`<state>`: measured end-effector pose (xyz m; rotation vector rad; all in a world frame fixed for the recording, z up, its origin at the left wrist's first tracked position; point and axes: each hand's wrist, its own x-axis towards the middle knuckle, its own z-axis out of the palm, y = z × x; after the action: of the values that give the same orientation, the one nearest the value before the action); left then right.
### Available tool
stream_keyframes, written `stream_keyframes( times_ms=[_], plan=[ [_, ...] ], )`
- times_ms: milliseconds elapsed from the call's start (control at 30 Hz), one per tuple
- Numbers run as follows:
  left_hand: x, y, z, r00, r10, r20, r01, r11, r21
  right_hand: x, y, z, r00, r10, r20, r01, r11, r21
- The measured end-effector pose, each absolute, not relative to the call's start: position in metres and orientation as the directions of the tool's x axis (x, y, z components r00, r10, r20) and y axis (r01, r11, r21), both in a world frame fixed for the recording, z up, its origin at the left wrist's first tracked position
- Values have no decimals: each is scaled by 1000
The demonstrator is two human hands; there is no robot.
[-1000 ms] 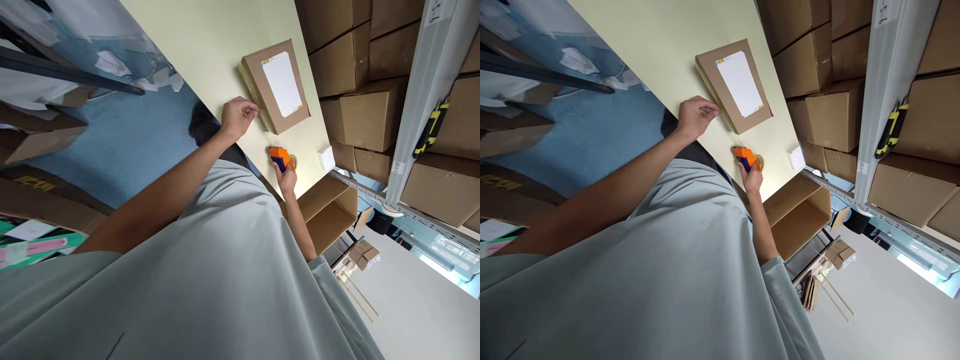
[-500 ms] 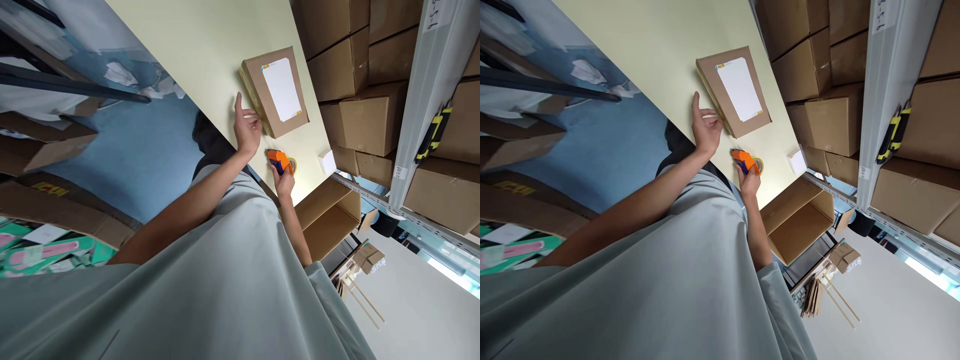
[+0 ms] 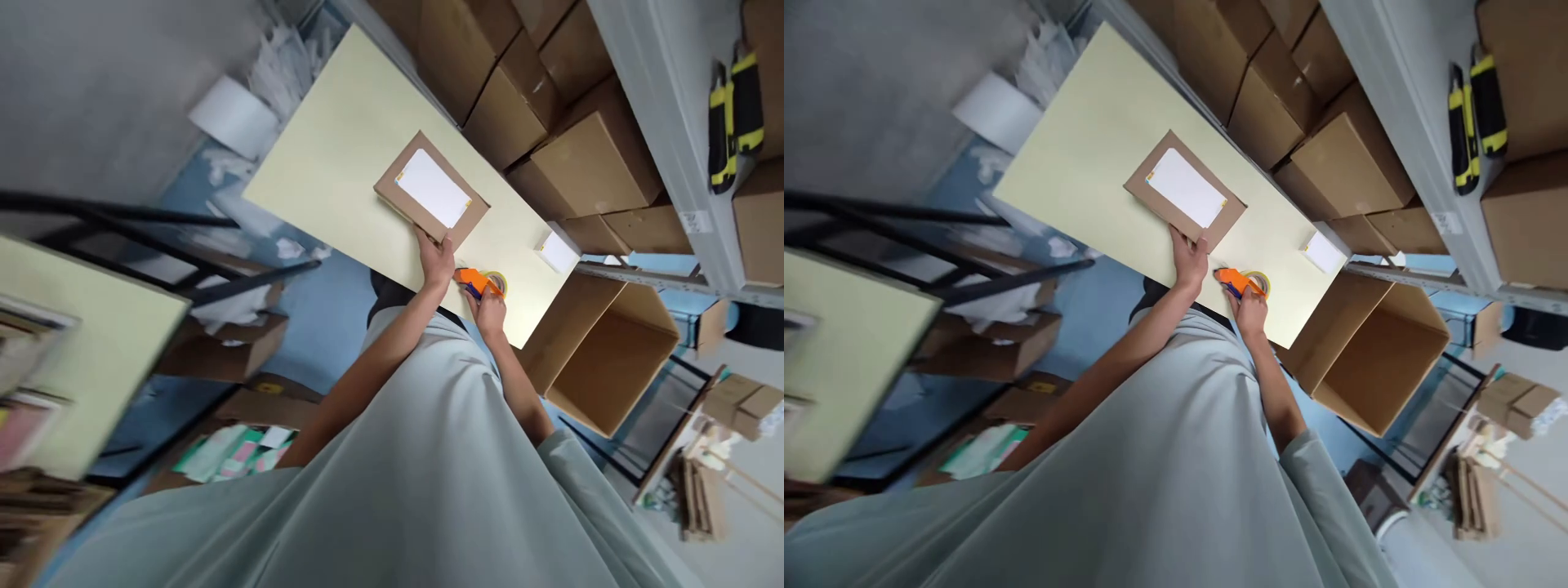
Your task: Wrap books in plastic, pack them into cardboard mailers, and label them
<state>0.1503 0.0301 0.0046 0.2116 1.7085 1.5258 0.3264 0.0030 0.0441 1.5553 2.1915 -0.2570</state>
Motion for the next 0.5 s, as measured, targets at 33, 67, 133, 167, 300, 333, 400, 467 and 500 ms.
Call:
stream_keyframes(
  times_ms=[33,67,133,167,300,333,400,467,500],
  plan=[
    [145,27,6,-637,629,-446,-336,294,895,325,1,45,-274,842,-464,929,357,99],
    [139,23,8,-621,650,-439,-289,331,898,323,-2,45,-285,833,-474,926,367,89],
    [126,18,17,-593,687,-420,-175,399,900,316,-9,43,-324,811,-487,919,392,41],
    [119,17,23,-591,701,-400,-101,427,898,312,-12,42,-345,800,-491,916,402,10],
    [110,38,54,-605,753,-257,262,494,829,293,-26,36,-369,776,-511,921,380,-87],
    [113,48,60,-587,775,-232,341,497,798,289,-28,35,-366,773,-518,925,365,-108],
    [123,68,66,-533,815,-227,443,498,746,284,-32,33,-355,773,-526,933,329,-146],
    [134,84,66,-508,824,-252,489,516,703,284,-34,31,-345,778,-525,939,297,-177],
    [139,89,65,-514,816,-263,501,535,681,284,-35,30,-338,784,-521,941,280,-189]
  ],
)
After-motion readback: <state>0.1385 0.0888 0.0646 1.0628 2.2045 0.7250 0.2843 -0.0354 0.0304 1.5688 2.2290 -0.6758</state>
